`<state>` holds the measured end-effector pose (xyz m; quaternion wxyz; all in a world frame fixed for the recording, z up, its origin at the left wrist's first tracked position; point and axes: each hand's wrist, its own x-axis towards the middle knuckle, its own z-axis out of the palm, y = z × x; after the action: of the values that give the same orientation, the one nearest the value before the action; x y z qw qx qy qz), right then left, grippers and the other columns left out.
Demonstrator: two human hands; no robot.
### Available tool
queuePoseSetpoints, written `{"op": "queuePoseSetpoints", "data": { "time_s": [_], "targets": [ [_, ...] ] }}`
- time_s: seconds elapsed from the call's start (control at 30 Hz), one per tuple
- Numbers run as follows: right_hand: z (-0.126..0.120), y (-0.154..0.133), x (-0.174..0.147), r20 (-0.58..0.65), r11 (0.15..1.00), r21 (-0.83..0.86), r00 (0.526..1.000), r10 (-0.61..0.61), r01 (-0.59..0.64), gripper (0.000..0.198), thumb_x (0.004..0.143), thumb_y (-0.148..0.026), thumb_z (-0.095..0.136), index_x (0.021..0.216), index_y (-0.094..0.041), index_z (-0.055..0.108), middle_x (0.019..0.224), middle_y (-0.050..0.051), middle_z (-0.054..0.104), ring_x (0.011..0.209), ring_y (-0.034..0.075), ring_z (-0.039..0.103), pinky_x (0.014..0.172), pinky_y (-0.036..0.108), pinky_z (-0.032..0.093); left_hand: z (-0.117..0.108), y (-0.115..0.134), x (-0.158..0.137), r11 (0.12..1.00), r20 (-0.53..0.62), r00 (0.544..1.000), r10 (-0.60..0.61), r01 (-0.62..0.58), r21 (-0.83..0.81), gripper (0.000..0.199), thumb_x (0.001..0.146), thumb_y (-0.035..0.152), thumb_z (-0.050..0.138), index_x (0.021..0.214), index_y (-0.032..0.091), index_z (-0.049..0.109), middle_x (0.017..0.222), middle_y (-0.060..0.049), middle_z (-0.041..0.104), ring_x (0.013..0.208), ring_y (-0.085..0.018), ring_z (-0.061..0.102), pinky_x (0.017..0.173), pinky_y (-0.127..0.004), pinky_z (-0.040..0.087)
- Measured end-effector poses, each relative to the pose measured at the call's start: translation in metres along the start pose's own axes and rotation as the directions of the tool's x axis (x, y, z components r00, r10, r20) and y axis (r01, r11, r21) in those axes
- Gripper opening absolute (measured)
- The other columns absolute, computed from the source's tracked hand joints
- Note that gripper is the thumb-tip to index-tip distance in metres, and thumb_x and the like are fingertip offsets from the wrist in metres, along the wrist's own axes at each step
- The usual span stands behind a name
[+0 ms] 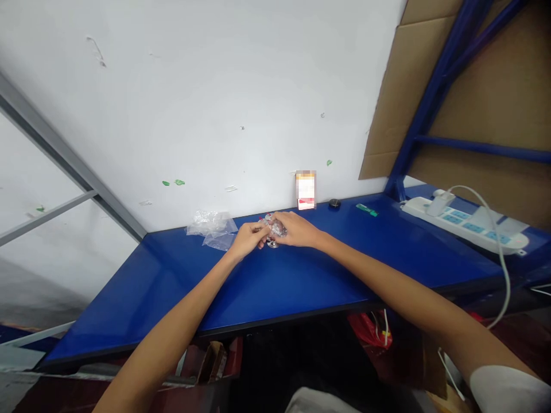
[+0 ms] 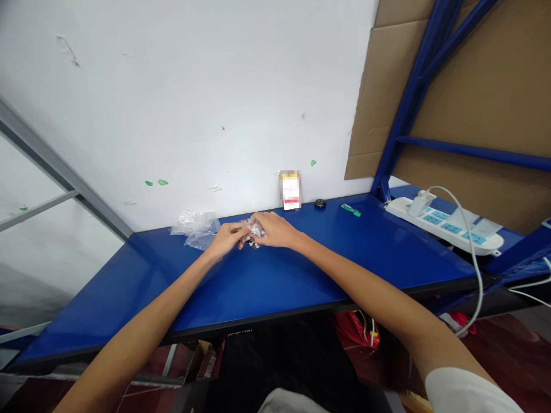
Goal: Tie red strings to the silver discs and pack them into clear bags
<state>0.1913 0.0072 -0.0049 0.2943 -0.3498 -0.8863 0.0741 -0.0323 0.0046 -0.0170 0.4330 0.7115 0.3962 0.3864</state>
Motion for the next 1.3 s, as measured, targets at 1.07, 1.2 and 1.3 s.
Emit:
{"op": "queuePoseSetpoints", "data": {
  "time_s": [1.07, 1.2, 1.3],
  "targets": [
    [-0.008, 0.035, -0.001, -0.060, 0.973, -0.168, 0.987, 0.149, -0.157, 0.036, 0.089, -0.037, 0.075, 0.117, -0.018, 0.062, 0.105, 0.010, 0.075, 0.086, 0.025, 0.067, 0.071, 0.030, 0.043, -0.013, -0.017, 0.006, 0.790, 0.305, 0.900, 0.312, -0.424, 0.443, 0.021, 0.098, 0.037, 0.068, 0.110, 0.030, 0.083, 0.109, -0.009, 0.073, 0.101, -0.025, 0.068, 0.095, -0.037, 0.051],
    [-0.008, 0.034, -0.001, -0.054, 0.974, -0.170, 0.989, 0.140, -0.148, 0.035, 0.089, -0.036, 0.074, 0.117, -0.019, 0.061, 0.104, 0.010, 0.074, 0.085, 0.024, 0.066, 0.071, 0.030, 0.042, -0.007, -0.008, 0.002, 0.810, 0.231, 0.915, 0.332, -0.402, 0.427, 0.017, 0.097, 0.035, 0.067, 0.100, 0.026, 0.081, 0.104, -0.007, 0.074, 0.098, -0.024, 0.068, 0.092, -0.035, 0.051],
    [-0.008, 0.033, -0.002, -0.048, 0.973, -0.176, 0.988, 0.144, -0.150, 0.034, 0.090, -0.037, 0.074, 0.117, -0.019, 0.061, 0.104, 0.010, 0.074, 0.085, 0.025, 0.066, 0.071, 0.030, 0.041, -0.007, 0.002, -0.002, 0.883, 0.081, 0.949, 0.305, -0.313, 0.350, 0.017, 0.098, 0.033, 0.061, 0.097, 0.023, 0.075, 0.099, -0.006, 0.074, 0.089, -0.022, 0.068, 0.086, -0.032, 0.051]
  ]
}}
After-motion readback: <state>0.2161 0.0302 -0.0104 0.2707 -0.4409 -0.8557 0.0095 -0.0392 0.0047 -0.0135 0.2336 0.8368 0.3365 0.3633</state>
